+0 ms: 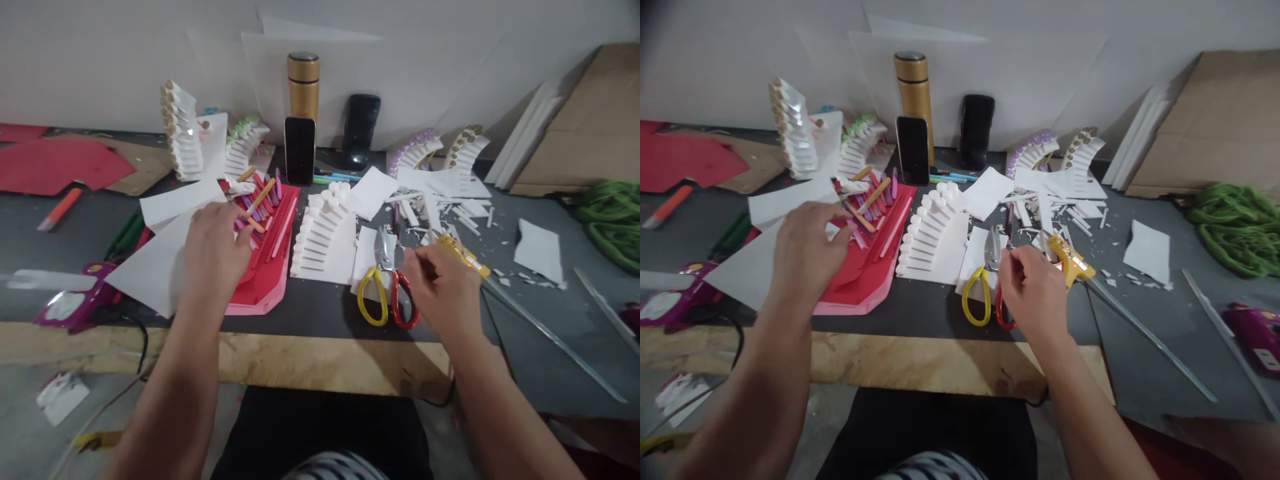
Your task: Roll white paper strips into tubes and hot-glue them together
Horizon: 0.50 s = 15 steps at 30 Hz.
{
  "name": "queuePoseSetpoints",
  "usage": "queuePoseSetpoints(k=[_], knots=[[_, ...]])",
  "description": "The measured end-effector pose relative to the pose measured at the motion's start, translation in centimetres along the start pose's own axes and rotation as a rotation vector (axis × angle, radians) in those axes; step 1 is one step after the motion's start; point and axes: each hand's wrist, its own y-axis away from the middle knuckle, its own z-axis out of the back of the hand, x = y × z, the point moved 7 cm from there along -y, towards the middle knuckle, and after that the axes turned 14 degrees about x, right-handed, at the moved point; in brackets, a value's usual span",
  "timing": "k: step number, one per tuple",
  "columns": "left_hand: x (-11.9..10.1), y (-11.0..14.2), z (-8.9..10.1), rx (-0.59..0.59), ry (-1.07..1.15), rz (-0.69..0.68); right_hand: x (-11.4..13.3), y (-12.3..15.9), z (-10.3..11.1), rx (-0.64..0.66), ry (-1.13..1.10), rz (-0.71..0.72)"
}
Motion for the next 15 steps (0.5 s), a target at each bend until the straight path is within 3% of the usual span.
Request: queuePoseSetpoints(k=[4, 7, 15], knots=[[2.4, 5.1, -0.8, 0.089, -0.189, 0.133, 0.0, 1.5, -0.3, 0.009, -0.019, 0.003], [4.3, 7.1, -1.0, 0.102, -0.234, 0.197, 0.1, 2.1, -1.2, 0.015, -0.031, 0.024], [7.1, 6.1, -0.7, 0.095, -0.248, 0.295, -0.7, 2.5, -3.4, -0.029, -0.048, 0.105]])
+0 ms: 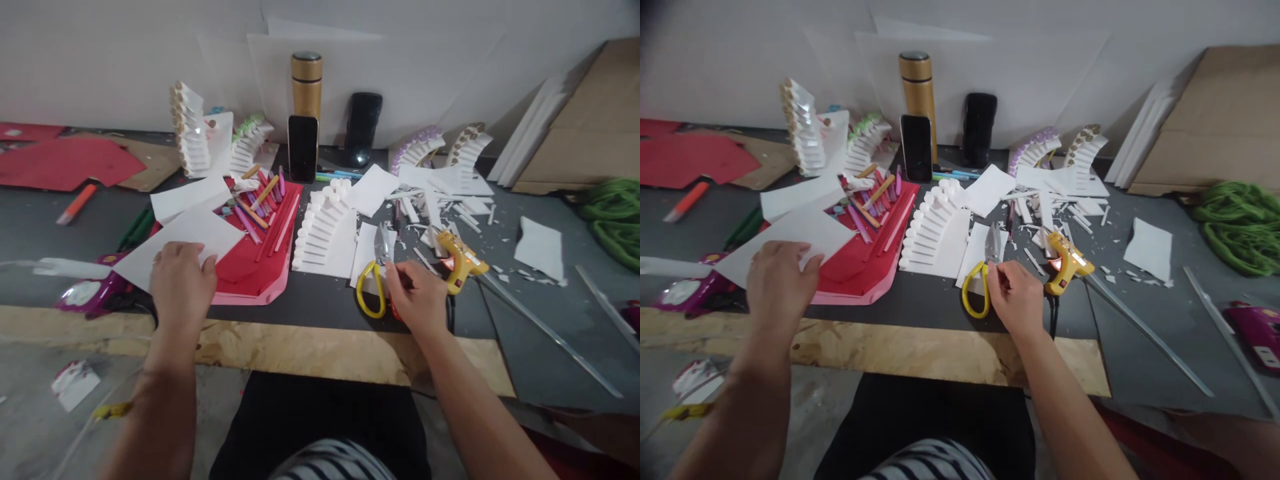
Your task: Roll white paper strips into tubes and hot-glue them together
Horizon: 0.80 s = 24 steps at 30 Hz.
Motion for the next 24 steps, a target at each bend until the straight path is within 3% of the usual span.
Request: queuePoseSetpoints(k=[5, 10, 14, 17, 19, 20, 24], knots=[[-0.3, -1.2, 0.0, 0.063, -0.114, 0.014, 0.0, 0.1, -0.1, -0.021, -0.002, 0.046], [-1.9, -2.8, 1.5, 0.038, 0.008, -0.063, 0.1, 0.2, -0.1, -0.031, -0.013, 0.053], [-6.5, -2.9, 2.7, -0.021, 0.259, -0.285, -0.5, 0.2, -0.3, -0.01, 0.018, 0.012], [-10.9, -0.3, 3.2, -0.192, 0.418, -0.451, -0.5, 0.0, -0.7, 0.051, 0.028, 0.042], [-14.6, 1.8, 1.9, -0.121, 0.46, -0.597, -0.3, -0.1, -1.1, 0.094, 0.062, 0.06], [-16.3, 2.7, 0.7, -0.013, 0.456, -0.648, -0.3, -0.2, -1.3, 0.112, 0.091, 0.055], [-20.4, 4.9, -2.8, 0.24, 0.332, -0.635, -0.3, -0.2, -1.9, 0.168, 0.232, -0.024]])
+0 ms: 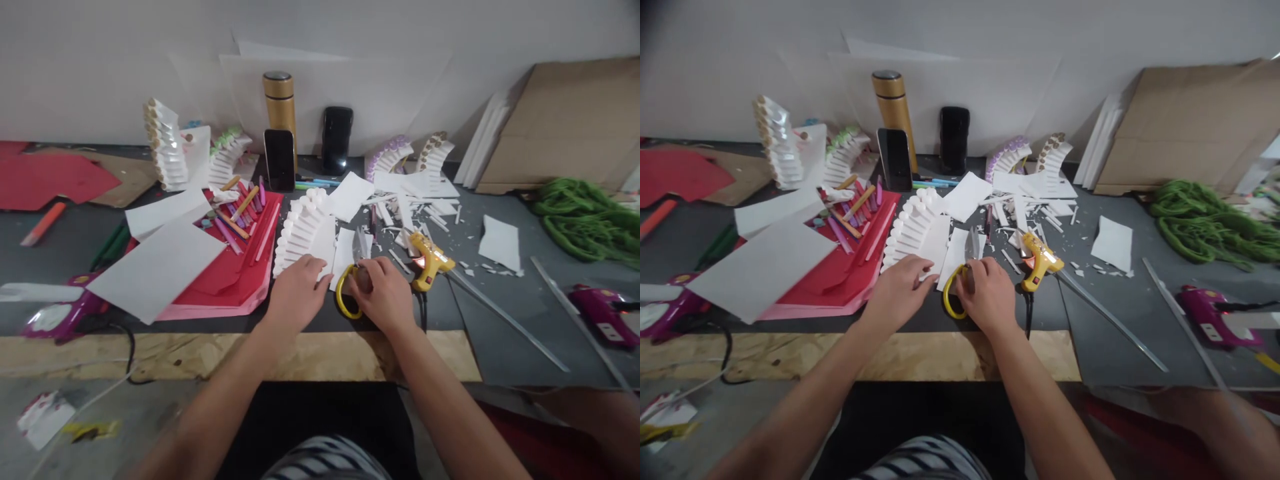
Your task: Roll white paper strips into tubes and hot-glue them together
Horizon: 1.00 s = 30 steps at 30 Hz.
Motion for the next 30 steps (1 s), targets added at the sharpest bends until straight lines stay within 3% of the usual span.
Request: queuePoseSetpoints(k=[3, 8, 14, 20, 23, 26, 30], knots=[[-0.9, -0.5, -1.6, 0.113, -0.05, 0.043, 0.3, 0.0, -0.3, 0.059, 0.087, -0.025], [-1.5, -1.0, -2.9, 0.164, -0.071, 0.064, 0.7, -0.1, -0.5, 0.167, 0.203, -0.086], [-1.6, -0.7, -3.8, 0.078, 0.009, -0.017, 0.7, -0.2, -0.6, 0.205, 0.2, -0.125], [-0.6, -0.6, -2.4, -0.015, 0.133, -0.051, 0.0, -0.2, 0.4, 0.228, 0.03, -0.172], [-0.5, -0.8, -2.1, -0.045, 0.141, -0.12, -0.6, -3.0, 2.3, 0.179, -0.089, -0.105], [-0.6, -1.0, -2.6, -0.029, 0.101, -0.162, -1.7, -8.4, 3.4, 0.113, -0.099, -0.067], [-0.7, -1.1, -3.1, -0.02, 0.066, -0.191, -3.5, -15.4, 0.7, 0.253, -0.023, -0.177]])
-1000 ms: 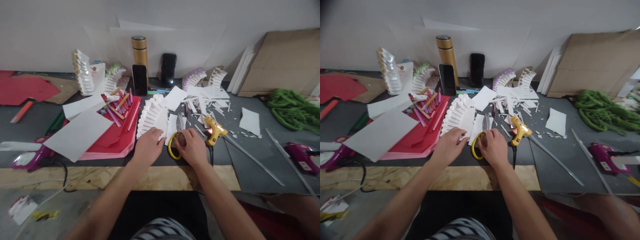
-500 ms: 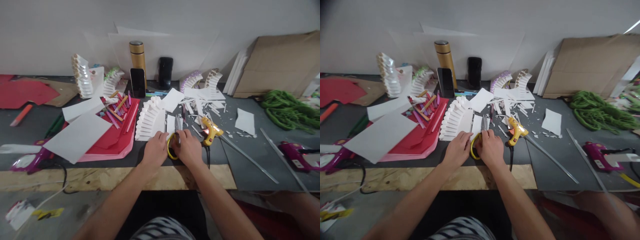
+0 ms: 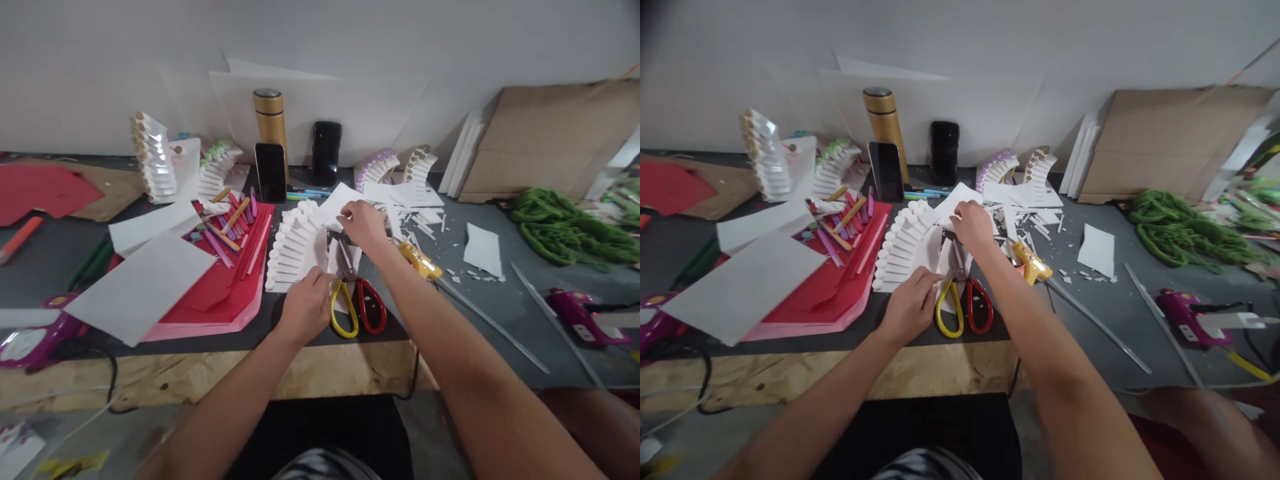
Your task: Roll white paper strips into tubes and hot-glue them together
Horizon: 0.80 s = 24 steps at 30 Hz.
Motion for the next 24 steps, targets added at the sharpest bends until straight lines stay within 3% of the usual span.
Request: queuePoseSetpoints(k=[3, 7, 11, 15, 16, 20, 22, 24], knots=[[0.1, 0.0, 0.1, -0.005, 0.012, -0.003, -0.3, -2.9, -1.8, 0.097, 0.049, -0.082], [0.1, -0.2, 0.1, 0.006, 0.044, -0.03, -0.3, -3.4, -2.9, 0.087, 0.047, -0.074], [0.2, -0.3, 0.2, 0.01, 0.073, -0.014, -0.7, -3.1, -2.6, 0.049, 0.008, -0.072], [0.2, -0.3, 0.2, -0.002, 0.089, -0.022, -2.1, -2.6, -1.0, -0.029, -0.077, -0.11], [0.2, -0.2, 0.3, -0.006, 0.095, -0.024, -2.7, -2.3, -0.4, -0.069, -0.128, -0.123], [0.2, -0.1, 0.5, -0.024, 0.13, -0.034, -5.7, 0.4, 2.4, -0.267, -0.782, -0.088], [0.3, 0.0, 1.0, -0.082, 0.174, -0.047, -5.8, 2.3, 3.4, -0.252, -1.009, -0.024], [0.4, 0.3, 1.8, -0.159, 0.265, -0.061, -4.6, 4.8, 4.1, -0.152, -1.08, 0.055]])
